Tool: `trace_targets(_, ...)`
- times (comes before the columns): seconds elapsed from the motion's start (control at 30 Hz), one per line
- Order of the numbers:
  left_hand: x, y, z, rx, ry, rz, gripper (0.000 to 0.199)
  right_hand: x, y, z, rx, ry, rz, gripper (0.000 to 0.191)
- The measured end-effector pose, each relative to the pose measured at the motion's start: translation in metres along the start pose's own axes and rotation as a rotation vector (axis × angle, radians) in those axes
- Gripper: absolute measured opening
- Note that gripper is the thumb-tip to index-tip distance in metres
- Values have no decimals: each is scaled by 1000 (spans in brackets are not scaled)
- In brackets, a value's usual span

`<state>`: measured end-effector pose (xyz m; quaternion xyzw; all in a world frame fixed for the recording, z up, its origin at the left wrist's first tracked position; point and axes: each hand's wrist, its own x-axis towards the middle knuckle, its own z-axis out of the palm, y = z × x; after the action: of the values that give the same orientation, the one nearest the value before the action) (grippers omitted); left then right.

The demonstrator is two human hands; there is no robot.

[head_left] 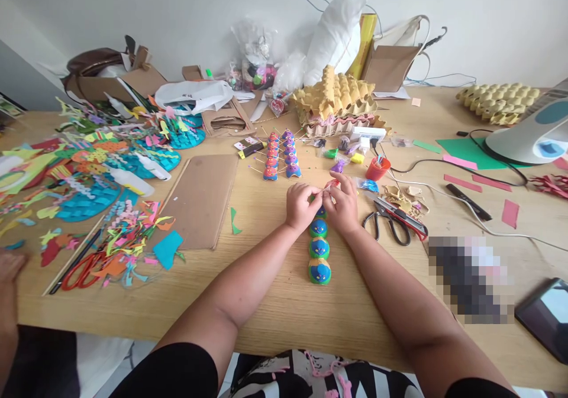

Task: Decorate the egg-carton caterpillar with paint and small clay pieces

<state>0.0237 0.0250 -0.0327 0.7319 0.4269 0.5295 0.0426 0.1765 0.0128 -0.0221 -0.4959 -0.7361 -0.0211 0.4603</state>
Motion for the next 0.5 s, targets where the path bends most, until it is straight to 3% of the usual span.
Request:
trace_targets(0.13,-1,-2,3,-32,22,-4,15,0,1,0,15,7,-20,25)
trace_targets(0.3,0,-10,4,-141,114,-189,16,-4,-6,6,-22,19,-155,19)
trace_targets(0.5,3,-6,1,-124,99,-83,13,-7,-5,7,16,114,-101,11)
